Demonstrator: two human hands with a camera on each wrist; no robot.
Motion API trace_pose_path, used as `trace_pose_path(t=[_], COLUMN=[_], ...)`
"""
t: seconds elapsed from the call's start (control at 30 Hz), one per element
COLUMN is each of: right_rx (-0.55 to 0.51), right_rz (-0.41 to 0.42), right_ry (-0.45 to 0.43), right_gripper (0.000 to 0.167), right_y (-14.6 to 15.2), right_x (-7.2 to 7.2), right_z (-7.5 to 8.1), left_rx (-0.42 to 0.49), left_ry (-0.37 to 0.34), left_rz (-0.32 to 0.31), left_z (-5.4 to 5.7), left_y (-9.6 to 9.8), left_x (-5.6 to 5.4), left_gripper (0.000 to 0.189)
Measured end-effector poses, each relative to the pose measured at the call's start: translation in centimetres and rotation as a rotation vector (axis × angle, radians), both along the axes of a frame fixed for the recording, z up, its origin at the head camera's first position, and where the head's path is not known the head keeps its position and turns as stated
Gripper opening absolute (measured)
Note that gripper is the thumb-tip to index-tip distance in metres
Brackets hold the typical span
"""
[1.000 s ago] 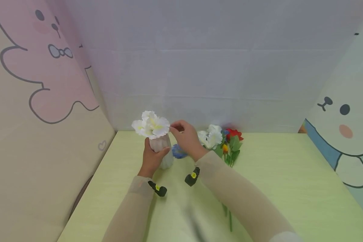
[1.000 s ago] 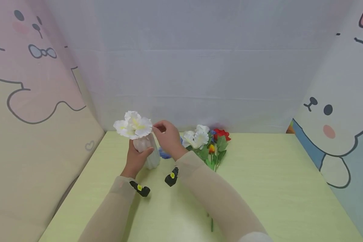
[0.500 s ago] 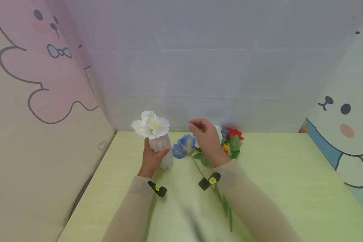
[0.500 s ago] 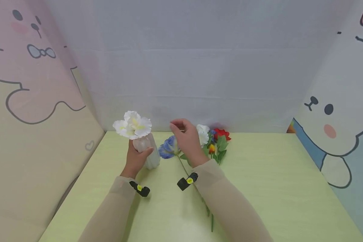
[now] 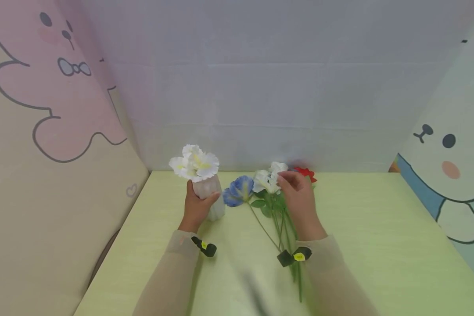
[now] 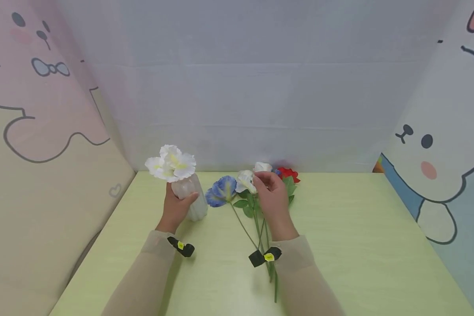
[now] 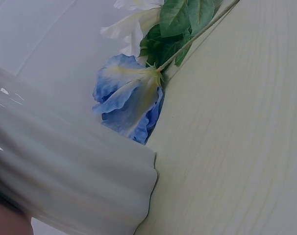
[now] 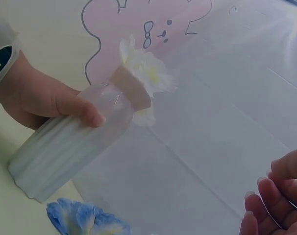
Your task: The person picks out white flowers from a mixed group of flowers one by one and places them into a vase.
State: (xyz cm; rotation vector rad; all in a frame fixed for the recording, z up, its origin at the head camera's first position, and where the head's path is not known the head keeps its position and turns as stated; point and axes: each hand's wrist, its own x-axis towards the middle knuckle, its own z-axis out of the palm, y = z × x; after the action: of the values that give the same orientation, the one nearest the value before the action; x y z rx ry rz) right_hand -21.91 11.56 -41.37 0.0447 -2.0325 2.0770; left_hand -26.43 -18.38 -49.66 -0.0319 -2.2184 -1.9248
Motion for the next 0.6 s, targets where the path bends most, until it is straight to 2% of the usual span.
trace_pose_path(t=[0.13,0.37,0.5,0.6], right_rx=[0.084,0.224,0.255,0.267], right_rz=[-0.040,-0.133,-0.144,-0.132], right_ry=[-0.024,0.026,0.052,0.041], right_gripper=[0.029,0.028,0.027,0.026], right_y=[0.8,2.7,3.4,3.6], right_x=[1.0,2.9,3.1,2.7], right_z=[-1.5,-3.9,-4.5,-4.5], left_rx=[-0.006,0.002,-0.021,-0.032], left_ry=[-0.015,-0.028,-0.001,0.024], left_rz=[0.014,-0.004,0.016,0.029], left_z=[-0.1,-0.4,-0.4,-0.4], left_y=[0.0,0.3,0.2,0.1], left_x=[0.0,0.0,-0.1,-0.1], left_gripper=[0.085,0.087,0.084,0.083])
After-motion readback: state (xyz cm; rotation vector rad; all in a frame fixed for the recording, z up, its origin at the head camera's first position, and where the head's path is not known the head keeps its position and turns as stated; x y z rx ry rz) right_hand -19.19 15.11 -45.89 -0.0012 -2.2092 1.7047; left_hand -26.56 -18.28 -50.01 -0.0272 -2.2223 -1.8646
